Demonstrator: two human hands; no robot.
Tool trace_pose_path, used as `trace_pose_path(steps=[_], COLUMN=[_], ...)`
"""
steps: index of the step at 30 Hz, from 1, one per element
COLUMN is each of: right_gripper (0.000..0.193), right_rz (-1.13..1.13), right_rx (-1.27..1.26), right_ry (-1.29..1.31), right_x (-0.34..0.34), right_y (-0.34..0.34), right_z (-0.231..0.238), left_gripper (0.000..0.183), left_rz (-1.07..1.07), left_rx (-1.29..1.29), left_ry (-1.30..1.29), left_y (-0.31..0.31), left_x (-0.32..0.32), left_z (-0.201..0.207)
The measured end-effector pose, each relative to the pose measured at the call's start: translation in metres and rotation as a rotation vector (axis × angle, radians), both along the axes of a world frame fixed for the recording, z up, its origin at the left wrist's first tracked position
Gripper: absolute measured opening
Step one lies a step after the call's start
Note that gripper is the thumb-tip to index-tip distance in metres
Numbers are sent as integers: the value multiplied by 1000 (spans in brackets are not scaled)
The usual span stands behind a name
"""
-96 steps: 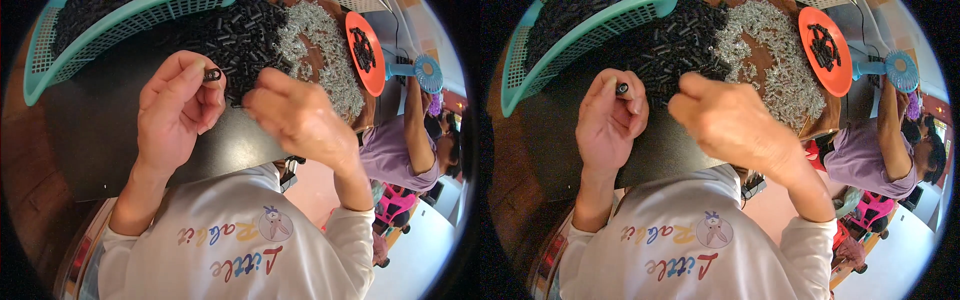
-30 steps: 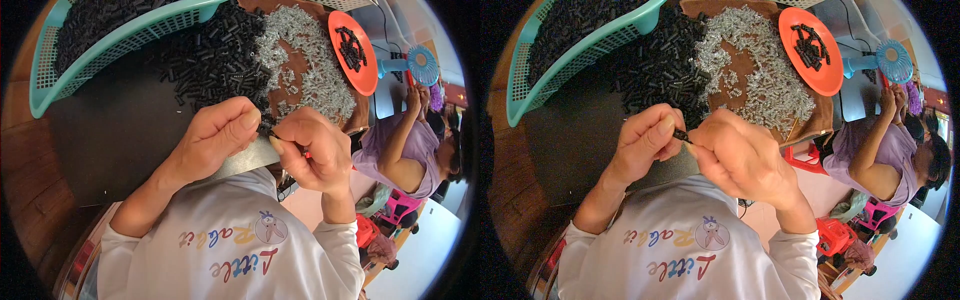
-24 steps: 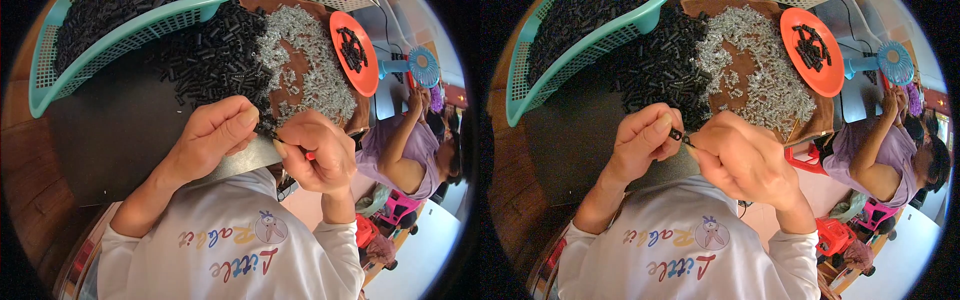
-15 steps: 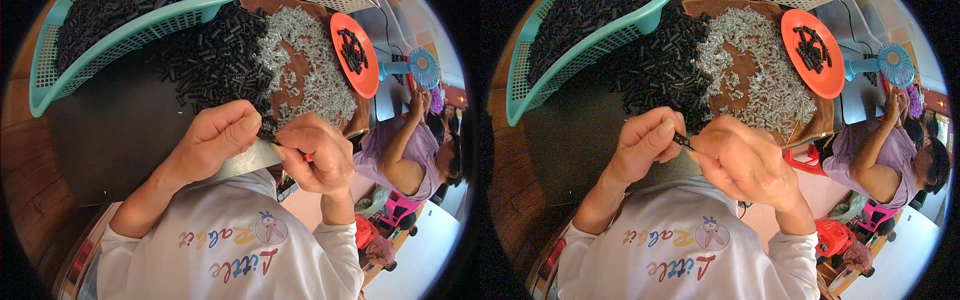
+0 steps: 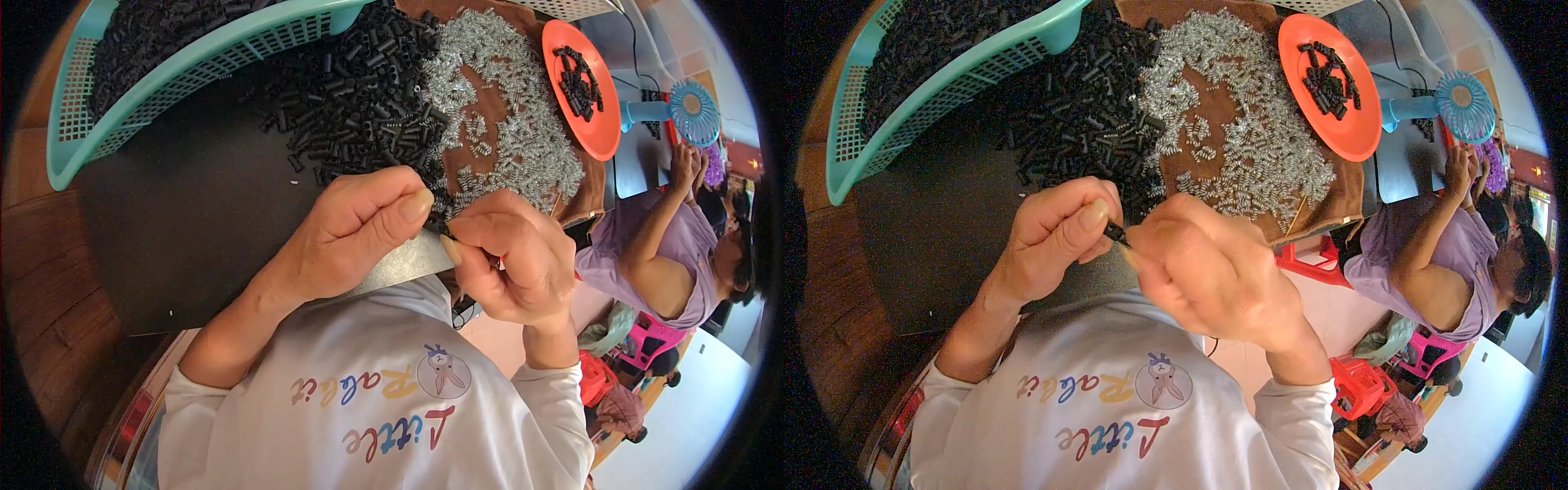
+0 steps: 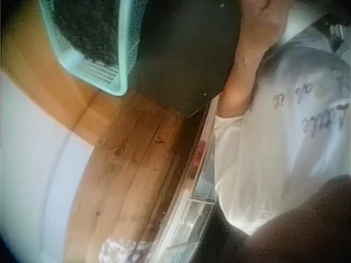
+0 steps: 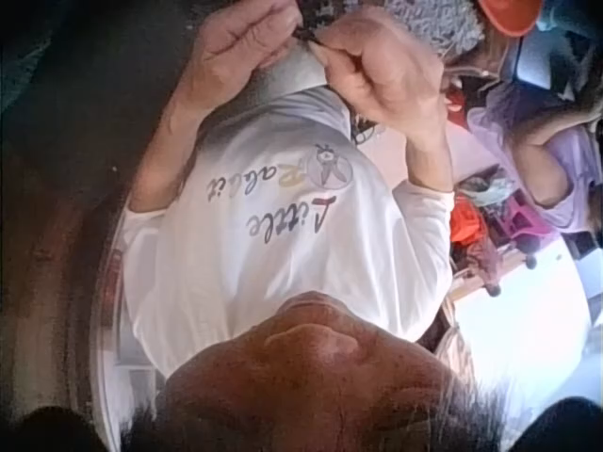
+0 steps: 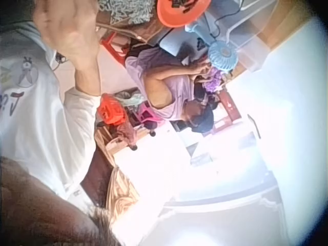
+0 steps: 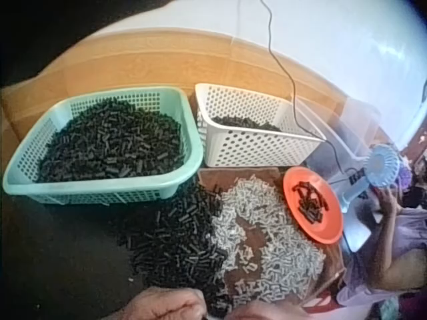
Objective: The person assembles small black plastic components and silver metal pins by hand at a workbench.
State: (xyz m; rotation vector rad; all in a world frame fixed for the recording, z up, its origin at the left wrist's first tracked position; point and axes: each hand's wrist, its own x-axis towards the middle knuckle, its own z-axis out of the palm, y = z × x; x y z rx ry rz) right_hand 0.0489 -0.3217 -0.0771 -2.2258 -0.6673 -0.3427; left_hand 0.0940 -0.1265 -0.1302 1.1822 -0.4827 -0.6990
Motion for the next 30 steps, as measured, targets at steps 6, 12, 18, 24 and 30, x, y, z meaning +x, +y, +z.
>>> trace_pose_path(steps=[6, 12, 18, 24, 30], right_gripper=[20, 18, 17, 19, 20], right_rz=[-44, 50, 61, 21, 41], right_rx=[-73, 132, 97, -74, -86], right_ry=[-80, 58, 77, -93, -80], right_x=[-3, 4, 4, -1, -1], right_y=[8, 3, -3, -3, -7], right_z=[-2, 0, -2, -1, -1], left_gripper=[28, 29, 30, 30, 29], left_rz=[24, 6, -45, 56, 31], left_rx=[33, -74, -159, -130, -90], left_ry=[35, 112, 77, 29, 29], left_y=[0, 0, 1, -2, 1], left_x=[-2, -2, 0, -2, -1], left_z=[2, -1, -5, -3, -5])
